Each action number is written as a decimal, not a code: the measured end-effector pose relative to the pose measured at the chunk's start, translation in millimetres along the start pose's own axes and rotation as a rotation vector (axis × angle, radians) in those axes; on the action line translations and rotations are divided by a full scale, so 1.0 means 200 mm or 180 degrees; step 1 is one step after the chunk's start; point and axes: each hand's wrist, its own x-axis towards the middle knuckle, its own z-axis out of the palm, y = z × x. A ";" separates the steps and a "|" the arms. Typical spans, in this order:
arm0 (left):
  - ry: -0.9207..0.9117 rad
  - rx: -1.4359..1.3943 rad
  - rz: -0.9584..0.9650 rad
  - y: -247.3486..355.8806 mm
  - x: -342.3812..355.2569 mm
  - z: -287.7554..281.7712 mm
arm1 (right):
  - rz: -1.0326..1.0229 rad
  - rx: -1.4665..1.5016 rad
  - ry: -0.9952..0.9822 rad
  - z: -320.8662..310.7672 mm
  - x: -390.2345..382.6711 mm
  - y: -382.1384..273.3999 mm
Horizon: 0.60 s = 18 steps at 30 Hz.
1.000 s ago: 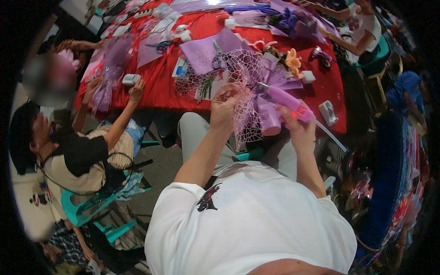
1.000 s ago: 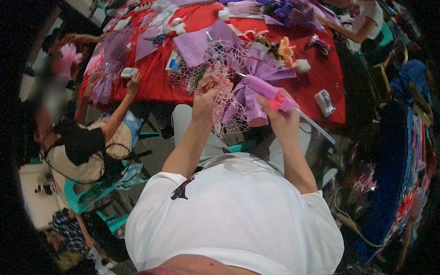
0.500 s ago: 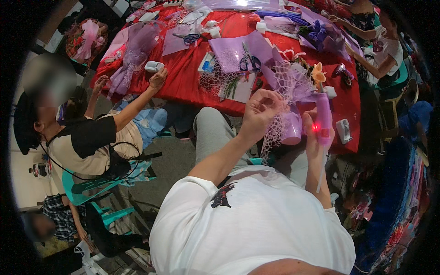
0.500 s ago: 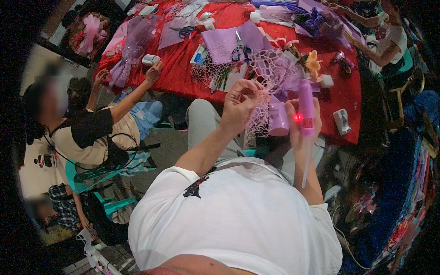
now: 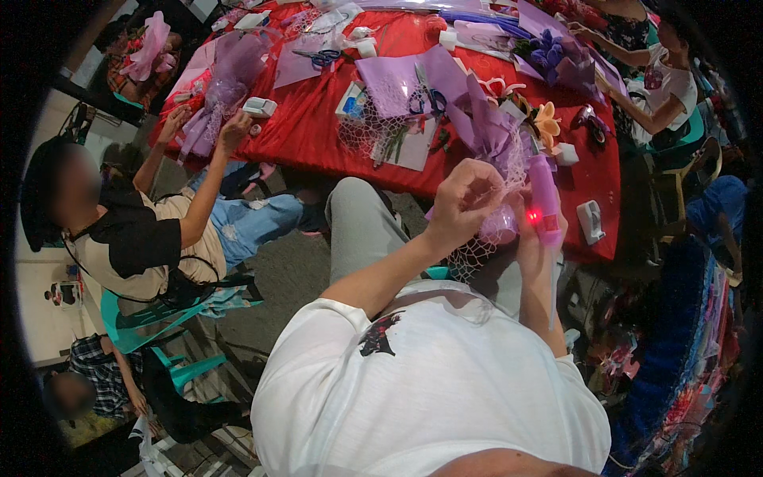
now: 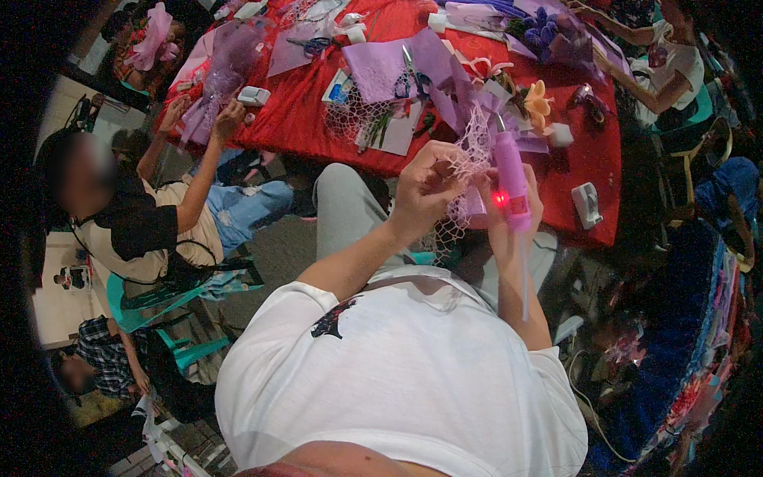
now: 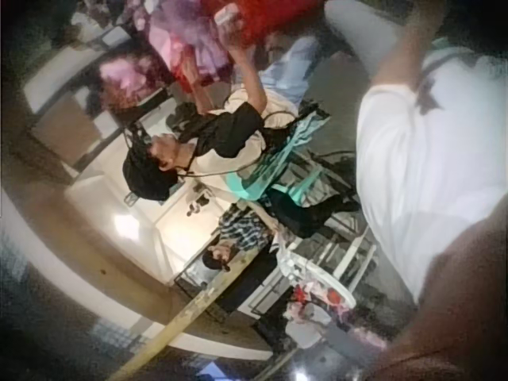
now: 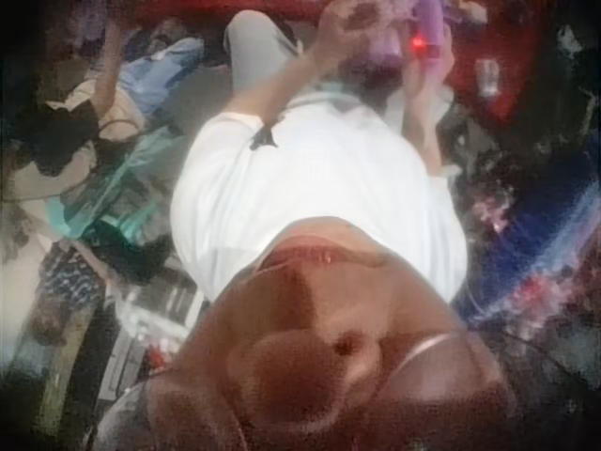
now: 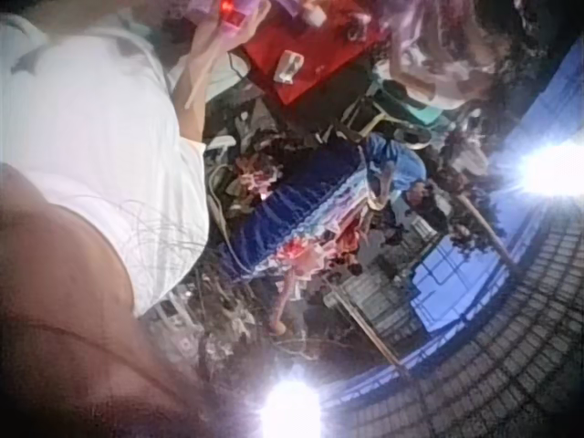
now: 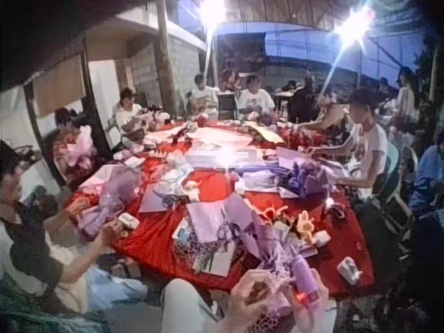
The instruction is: The person assembles a floral arrangement by using a glue gun to apply hot glue to pieces of purple mesh and attaching them to the base of the flowers. They also handle a roll of tape and various decorative papers on a crowded table.
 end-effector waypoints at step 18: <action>-0.0063 -0.1168 -0.0709 -0.04 -0.03 0.00 | -0.0168 0.0113 -0.0033 0.00 -0.04 0.03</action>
